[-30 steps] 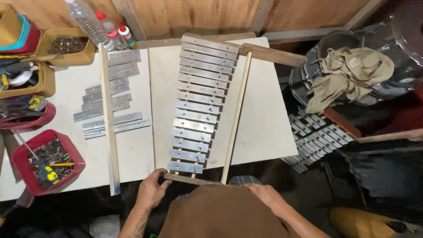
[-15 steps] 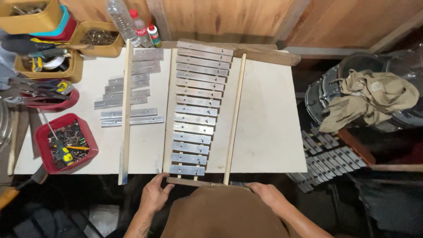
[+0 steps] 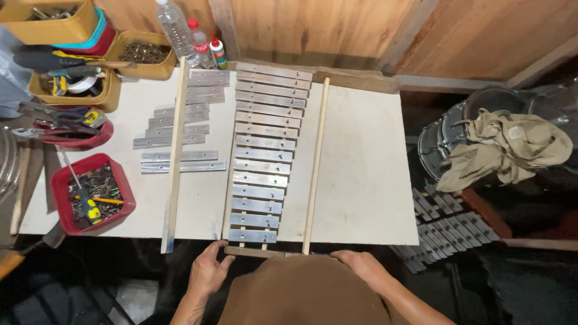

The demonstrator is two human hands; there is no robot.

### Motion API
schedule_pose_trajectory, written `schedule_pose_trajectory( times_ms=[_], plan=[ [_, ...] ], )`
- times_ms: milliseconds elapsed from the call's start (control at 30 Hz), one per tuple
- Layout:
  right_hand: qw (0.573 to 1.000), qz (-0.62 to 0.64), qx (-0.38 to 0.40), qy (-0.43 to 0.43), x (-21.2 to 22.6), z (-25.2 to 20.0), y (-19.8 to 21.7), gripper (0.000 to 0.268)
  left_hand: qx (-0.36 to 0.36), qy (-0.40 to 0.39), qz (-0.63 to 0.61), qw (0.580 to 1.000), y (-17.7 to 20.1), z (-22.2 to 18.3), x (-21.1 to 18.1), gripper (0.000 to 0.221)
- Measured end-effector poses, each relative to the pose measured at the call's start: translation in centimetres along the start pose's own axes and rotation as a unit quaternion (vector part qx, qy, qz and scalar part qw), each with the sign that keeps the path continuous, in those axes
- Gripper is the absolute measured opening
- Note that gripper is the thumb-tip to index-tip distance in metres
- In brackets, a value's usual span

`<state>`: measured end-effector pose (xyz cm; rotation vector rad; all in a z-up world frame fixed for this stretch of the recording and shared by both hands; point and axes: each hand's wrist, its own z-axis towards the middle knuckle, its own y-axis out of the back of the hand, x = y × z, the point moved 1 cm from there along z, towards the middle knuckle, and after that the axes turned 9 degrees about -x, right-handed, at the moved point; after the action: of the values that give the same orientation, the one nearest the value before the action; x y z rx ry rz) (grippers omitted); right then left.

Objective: Assembling a glockenspiel by aligning metal bars on a wooden frame and marking positions with a pencil

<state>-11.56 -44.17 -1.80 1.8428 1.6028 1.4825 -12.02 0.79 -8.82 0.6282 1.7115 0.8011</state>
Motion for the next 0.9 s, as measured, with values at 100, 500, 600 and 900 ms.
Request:
schedule_pose_trajectory(
  times_ms=[100,500,600,900],
  plan=[
    [0.999,-0.007,0.035,-0.022,0.9,0.1,1.0,0.058,0.007,0.021,0.005,1.0,0.5,-0.4,-0.8,0.044],
    [0.999,-0.014,0.041,-0.016,0.9,0.8,1.8,0.051,-0.019,0.023,-0.018,0.999,-0.1,-0.7,-0.8,0.044],
    [1.0,-0.007,0.026,-0.001,0.8,0.8,1.9,0.049,-0.027,0.019,-0.028,0.999,-0.2,-0.7,-0.9,0.045],
    [1.0,0.007,0.013,0.003,-0.1,1.2,1.9,0.059,-0.076,-0.021,-0.052,0.996,-1.2,-0.3,-0.9,0.044]
  ],
)
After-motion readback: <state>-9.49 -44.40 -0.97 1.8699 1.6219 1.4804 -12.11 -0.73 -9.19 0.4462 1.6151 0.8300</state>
